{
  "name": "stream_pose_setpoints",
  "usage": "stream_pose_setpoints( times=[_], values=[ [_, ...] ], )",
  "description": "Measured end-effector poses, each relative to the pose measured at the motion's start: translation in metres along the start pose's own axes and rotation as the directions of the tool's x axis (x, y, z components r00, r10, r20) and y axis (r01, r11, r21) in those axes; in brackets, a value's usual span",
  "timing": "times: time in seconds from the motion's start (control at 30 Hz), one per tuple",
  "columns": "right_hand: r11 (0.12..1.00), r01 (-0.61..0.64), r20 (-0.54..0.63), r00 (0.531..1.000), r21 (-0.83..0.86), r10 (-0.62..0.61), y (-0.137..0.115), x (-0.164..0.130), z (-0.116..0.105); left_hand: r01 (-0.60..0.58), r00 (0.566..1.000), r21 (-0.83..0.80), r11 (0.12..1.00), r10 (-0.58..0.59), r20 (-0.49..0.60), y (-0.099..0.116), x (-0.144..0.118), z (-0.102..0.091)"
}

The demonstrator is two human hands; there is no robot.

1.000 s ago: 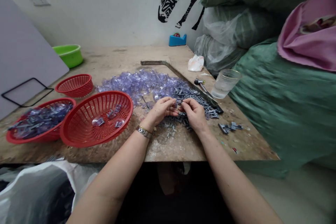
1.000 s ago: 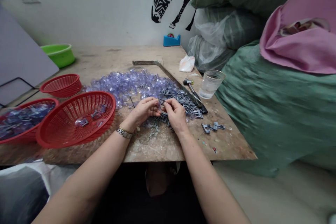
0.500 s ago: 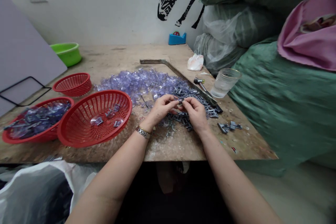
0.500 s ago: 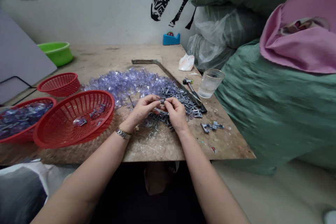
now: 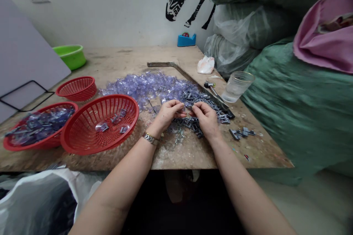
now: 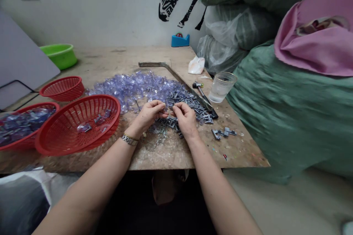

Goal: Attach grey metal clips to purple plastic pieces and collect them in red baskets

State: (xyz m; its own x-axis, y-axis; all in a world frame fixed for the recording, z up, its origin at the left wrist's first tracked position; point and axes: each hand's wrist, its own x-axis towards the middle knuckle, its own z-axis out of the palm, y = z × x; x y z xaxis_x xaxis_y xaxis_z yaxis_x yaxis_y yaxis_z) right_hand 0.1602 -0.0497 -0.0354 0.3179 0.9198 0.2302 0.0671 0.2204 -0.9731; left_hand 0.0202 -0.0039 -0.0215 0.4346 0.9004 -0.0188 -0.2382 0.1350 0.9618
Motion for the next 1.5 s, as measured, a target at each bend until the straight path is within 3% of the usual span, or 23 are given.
stream_pose_setpoints(
  times=[0.47, 0.6, 0.9, 1.0, 1.1, 1.2, 1.37, 1.5],
  values=[
    [0.957, 0.123, 0.012, 0.992, -0.261, -0.124, -0.001, -0.005, 0.001, -0.09, 0.996, 0.182, 0.979, 0.093, -0.01, -0.005, 0.002, 0.001],
    [0.921, 0.176, 0.02, 0.983, -0.347, -0.181, -0.004, -0.007, 0.002, -0.173, 0.983, 0.273, 0.946, 0.184, -0.015, -0.006, 0.002, 0.001],
    [0.931, 0.167, 0.005, 0.985, -0.323, -0.175, -0.001, -0.007, 0.002, -0.251, 0.966, 0.381, 0.89, 0.253, 0.047, -0.011, 0.006, 0.0],
    [0.909, 0.196, 0.022, 0.979, -0.368, -0.202, -0.001, -0.007, 0.001, -0.343, 0.931, 0.499, 0.796, 0.359, 0.068, -0.009, 0.005, -0.001],
    [0.879, 0.236, 0.049, 0.97, -0.415, -0.237, -0.002, -0.007, 0.0, -0.448, 0.864, 0.654, 0.61, 0.482, 0.143, -0.006, 0.003, -0.002],
    [0.821, 0.308, 0.084, 0.948, -0.481, -0.307, -0.002, -0.008, 0.0, -0.493, 0.83, 0.718, 0.492, 0.513, 0.218, -0.004, 0.002, -0.004],
    [0.667, 0.443, 0.167, 0.884, -0.6, -0.437, 0.0, -0.01, 0.0, -0.542, 0.814, 0.709, 0.452, 0.491, 0.31, -0.006, 0.003, -0.007],
    [0.681, 0.432, 0.153, 0.889, -0.591, -0.432, 0.001, -0.01, -0.001, -0.557, 0.81, 0.694, 0.457, 0.486, 0.33, -0.007, 0.002, -0.007]
  ],
)
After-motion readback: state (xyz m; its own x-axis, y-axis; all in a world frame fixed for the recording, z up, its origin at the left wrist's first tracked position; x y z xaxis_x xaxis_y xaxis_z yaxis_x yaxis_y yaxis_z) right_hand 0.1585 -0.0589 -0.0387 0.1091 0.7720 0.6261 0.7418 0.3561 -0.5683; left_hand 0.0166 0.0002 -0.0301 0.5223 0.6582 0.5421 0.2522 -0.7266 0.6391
